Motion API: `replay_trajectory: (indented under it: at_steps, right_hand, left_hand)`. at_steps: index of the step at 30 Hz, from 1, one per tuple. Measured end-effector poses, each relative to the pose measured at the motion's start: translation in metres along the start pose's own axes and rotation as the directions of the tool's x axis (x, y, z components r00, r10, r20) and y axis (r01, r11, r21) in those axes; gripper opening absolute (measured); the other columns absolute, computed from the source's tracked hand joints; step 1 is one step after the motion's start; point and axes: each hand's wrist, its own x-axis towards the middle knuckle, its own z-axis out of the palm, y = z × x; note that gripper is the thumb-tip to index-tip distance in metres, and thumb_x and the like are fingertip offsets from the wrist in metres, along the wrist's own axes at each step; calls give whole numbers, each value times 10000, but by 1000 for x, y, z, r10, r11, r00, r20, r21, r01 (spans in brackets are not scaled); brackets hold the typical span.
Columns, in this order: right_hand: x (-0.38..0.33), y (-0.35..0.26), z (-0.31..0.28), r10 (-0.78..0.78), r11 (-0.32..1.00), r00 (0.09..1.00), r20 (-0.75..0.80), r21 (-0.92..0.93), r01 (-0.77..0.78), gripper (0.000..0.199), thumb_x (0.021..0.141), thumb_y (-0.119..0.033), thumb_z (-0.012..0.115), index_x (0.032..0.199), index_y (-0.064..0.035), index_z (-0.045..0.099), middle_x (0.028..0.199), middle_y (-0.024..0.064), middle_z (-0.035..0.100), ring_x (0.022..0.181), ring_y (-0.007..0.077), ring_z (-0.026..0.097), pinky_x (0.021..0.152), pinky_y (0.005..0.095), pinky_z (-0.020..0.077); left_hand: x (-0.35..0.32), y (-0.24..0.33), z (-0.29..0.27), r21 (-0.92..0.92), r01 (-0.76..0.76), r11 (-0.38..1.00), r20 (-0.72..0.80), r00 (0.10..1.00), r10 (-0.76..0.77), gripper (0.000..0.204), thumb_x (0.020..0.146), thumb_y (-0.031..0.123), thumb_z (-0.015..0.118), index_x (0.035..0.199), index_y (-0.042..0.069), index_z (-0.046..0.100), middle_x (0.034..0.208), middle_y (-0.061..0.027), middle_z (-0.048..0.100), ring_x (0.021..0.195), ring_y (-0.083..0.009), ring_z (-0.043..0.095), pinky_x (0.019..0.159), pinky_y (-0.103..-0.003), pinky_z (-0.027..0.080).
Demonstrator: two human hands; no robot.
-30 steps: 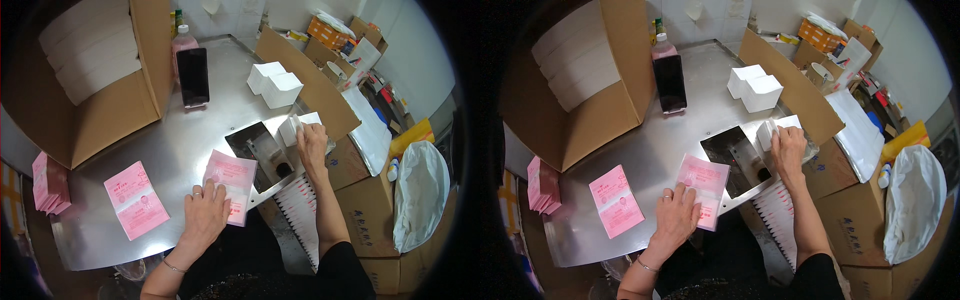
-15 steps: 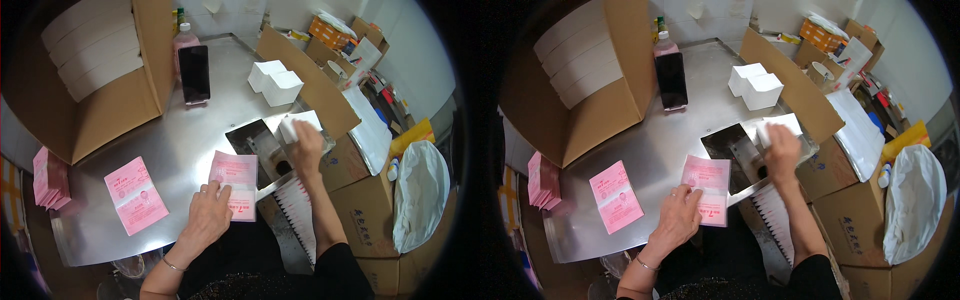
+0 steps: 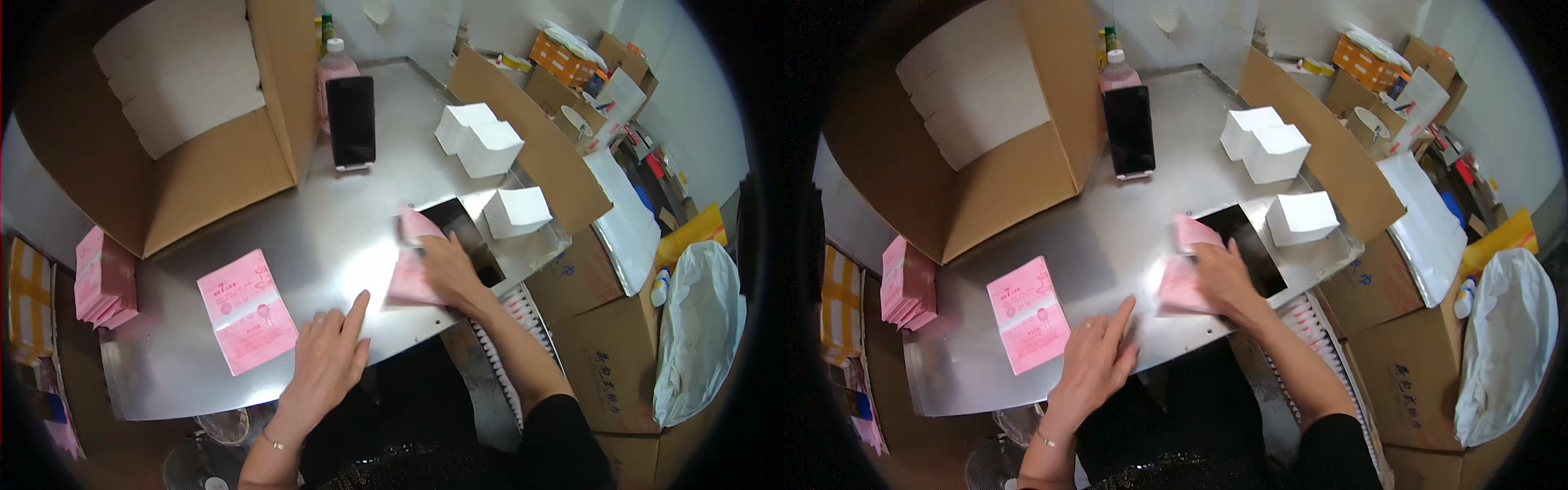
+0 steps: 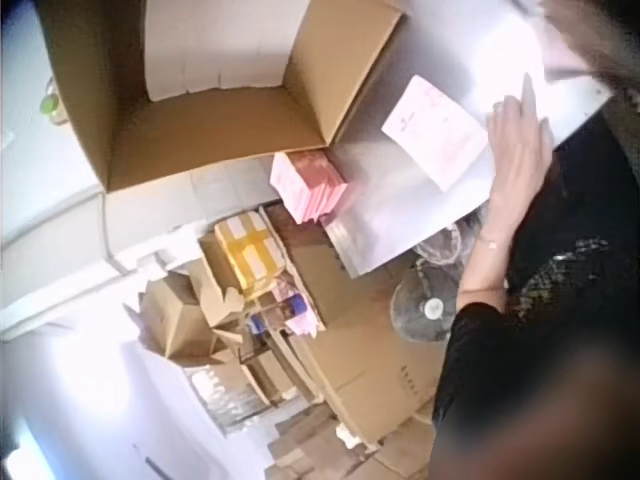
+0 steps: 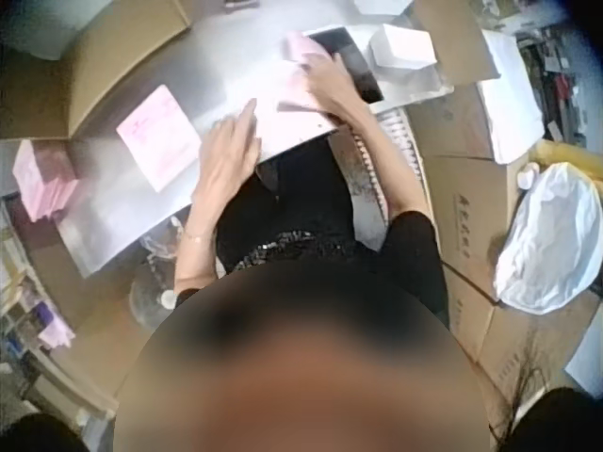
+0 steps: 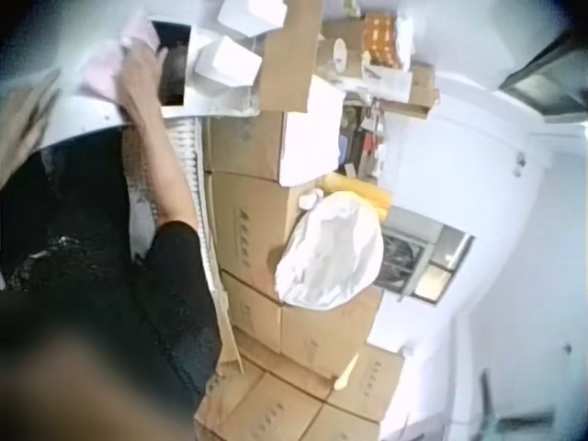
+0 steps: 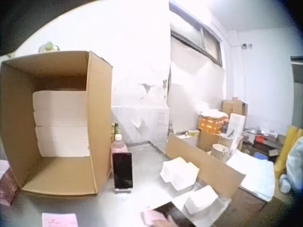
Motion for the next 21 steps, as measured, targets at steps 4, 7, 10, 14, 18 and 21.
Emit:
replay_trajectory:
  at_steps: [4,7,10,14,18,21]
  right_hand:
    - [4,22,-20,240,954,896,373,-263,-146,101,861,-84,564,903,-28,637,832,225,684,783,440,674,719,524,549]
    - [-19,2,-48,51,995,998,41,-87,-47,121,835,-96,614,934,-36,651,768,194,675,706,398,675,636,500,530]
    - [-7,6,-89,2,956,956,-294,-278,-88,196,878,-179,660,1034,-60,660,839,114,628,835,314,630,756,449,471]
    - [-2,50,-91,26,765,890,-456,-564,-311,190,910,-190,640,990,-31,707,891,121,654,928,300,610,783,440,453]
    - [1,60,-92,184,787,887,-423,-478,-391,198,912,-211,643,852,-27,685,906,130,609,936,310,564,808,451,432]
    - [2,62,-93,174,832,882,-438,-414,-369,193,929,-188,616,883,-23,705,898,134,617,926,316,574,785,453,445]
  left_hand:
    - [-20,-5,0,-110,-92,990,-43,995,88,458,746,51,698,1193,70,597,974,-113,545,923,-293,532,794,-419,404]
    - [-27,-26,-8,-133,-90,987,-246,968,56,212,627,-17,637,803,67,555,993,-114,543,959,-327,537,814,-436,406]
    - [-54,-60,-36,30,220,975,-449,874,-184,236,641,-26,589,863,53,577,1060,-174,554,1028,-386,528,981,-526,375]
    - [-53,-81,-33,175,451,875,-361,856,-370,234,731,66,607,964,54,594,1067,-175,560,1076,-390,515,1084,-545,290]
    - [-52,-78,-45,208,375,903,-144,925,-351,211,788,45,589,999,54,598,972,-152,561,984,-357,525,1058,-549,299]
    - [-46,-67,-43,116,311,943,-314,912,-263,211,790,-27,579,989,42,595,928,-145,557,913,-351,528,950,-500,385]
